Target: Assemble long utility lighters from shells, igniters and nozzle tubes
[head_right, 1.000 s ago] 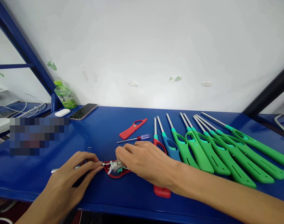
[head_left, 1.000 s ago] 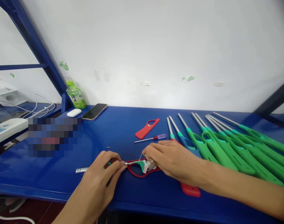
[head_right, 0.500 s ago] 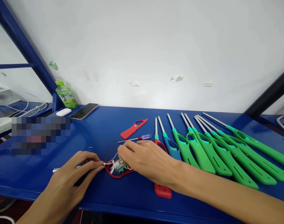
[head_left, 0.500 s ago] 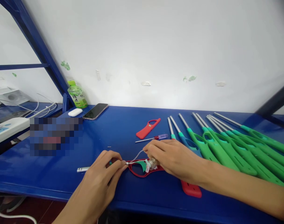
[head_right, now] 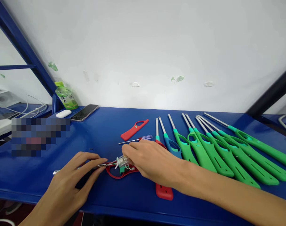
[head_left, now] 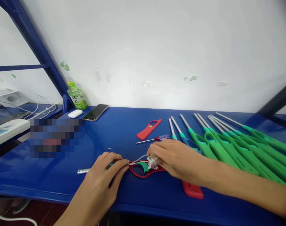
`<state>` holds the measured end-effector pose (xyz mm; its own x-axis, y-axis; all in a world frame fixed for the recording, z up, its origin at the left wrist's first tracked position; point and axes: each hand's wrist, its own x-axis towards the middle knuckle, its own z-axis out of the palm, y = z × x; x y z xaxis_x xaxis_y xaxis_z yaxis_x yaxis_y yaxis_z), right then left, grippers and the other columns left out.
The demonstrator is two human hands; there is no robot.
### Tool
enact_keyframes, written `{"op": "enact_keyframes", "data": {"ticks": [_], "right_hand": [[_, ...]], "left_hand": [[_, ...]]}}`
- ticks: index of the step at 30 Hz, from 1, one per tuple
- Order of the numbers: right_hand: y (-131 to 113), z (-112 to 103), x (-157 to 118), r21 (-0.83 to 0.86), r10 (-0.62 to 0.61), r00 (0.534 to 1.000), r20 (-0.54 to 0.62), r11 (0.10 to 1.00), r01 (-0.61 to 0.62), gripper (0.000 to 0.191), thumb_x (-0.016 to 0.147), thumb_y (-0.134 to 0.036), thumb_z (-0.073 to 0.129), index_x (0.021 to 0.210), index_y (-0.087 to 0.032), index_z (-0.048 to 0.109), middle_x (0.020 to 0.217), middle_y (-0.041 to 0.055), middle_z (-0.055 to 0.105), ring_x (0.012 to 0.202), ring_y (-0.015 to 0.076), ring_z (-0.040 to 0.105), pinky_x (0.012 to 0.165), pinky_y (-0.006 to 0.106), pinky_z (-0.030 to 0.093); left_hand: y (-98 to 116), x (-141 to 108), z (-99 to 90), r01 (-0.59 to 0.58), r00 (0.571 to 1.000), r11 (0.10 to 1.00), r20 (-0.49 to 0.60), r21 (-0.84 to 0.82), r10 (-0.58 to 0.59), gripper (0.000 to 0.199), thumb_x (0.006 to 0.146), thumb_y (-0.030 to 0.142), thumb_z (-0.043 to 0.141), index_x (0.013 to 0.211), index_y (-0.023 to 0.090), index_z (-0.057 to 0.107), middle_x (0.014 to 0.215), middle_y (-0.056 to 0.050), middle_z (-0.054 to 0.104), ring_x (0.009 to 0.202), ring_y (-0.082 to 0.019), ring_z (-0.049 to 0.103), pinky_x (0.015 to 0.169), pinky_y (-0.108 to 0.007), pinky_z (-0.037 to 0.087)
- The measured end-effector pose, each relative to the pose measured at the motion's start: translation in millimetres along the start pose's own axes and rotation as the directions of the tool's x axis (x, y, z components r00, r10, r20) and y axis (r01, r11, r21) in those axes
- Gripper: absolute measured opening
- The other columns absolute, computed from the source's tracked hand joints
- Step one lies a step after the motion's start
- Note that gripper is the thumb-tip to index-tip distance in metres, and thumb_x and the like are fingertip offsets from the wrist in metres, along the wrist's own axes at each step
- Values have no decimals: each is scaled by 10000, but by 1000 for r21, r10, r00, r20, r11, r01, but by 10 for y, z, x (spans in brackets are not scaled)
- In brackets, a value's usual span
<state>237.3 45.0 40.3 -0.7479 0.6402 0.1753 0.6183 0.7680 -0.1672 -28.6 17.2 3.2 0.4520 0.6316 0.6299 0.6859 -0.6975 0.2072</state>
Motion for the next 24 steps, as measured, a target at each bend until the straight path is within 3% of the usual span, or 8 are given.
{"op": "enact_keyframes", "data": {"ticks": [3,6,11,14,18,21,24], "right_hand": [[36,-1,-16,143,22,999,-42,990,-16,209,949,-5,489,972,-208,530,942,38,678,803,179,615,707,287,435],[69,-3,-16,216,39,995,-88,976,-19,219,966,-42,509,871,-229,448,862,6,620,723,158,550,658,274,386],[59,-49,9,217,62,991,-116,976,-35,246,984,-105,561,845,-238,407,790,-29,561,671,147,483,611,275,316],[11,-125,-31,191,121,986,-115,977,-98,223,1021,-216,576,854,-236,431,788,-28,575,669,157,489,617,288,317],[-11,-202,-186,87,199,974,-112,978,-190,231,1064,-448,538,1016,-222,523,953,27,657,802,225,569,749,356,387],[31,-175,-296,69,195,977,-84,979,-190,251,1131,-409,378,1118,-221,545,1070,45,674,907,246,603,869,413,394],[80,-96,-341,67,180,983,-35,982,-178,279,1151,-346,319,1073,-231,560,1020,23,660,908,235,600,901,420,385]], "left_hand": [[78,56,57,16,1000,1000,-19,0,-16,231,1051,193,581,1254,228,686,1150,-38,676,1034,-183,634,927,-322,501],[179,177,158,17,999,999,-33,-40,-18,302,1044,164,580,1335,222,636,1198,-47,702,1073,-215,645,918,-375,502],[250,349,323,-3,999,996,-50,-85,-1,164,1028,129,586,1083,236,697,958,15,754,806,-184,667,720,-348,482],[233,353,378,-1,998,994,-67,-110,-6,177,1028,115,572,1037,238,699,945,16,753,777,-179,666,699,-341,481],[220,314,405,22,998,987,-51,-157,-30,199,1007,97,603,1068,257,704,978,34,758,826,-170,698,747,-332,506],[228,306,408,51,998,982,-36,-180,-58,205,994,99,631,1080,270,703,988,48,761,854,-165,709,773,-330,511],[236,308,405,69,997,979,-23,-193,-75,200,987,107,643,1085,271,701,989,47,762,862,-167,710,783,-334,512]]}}
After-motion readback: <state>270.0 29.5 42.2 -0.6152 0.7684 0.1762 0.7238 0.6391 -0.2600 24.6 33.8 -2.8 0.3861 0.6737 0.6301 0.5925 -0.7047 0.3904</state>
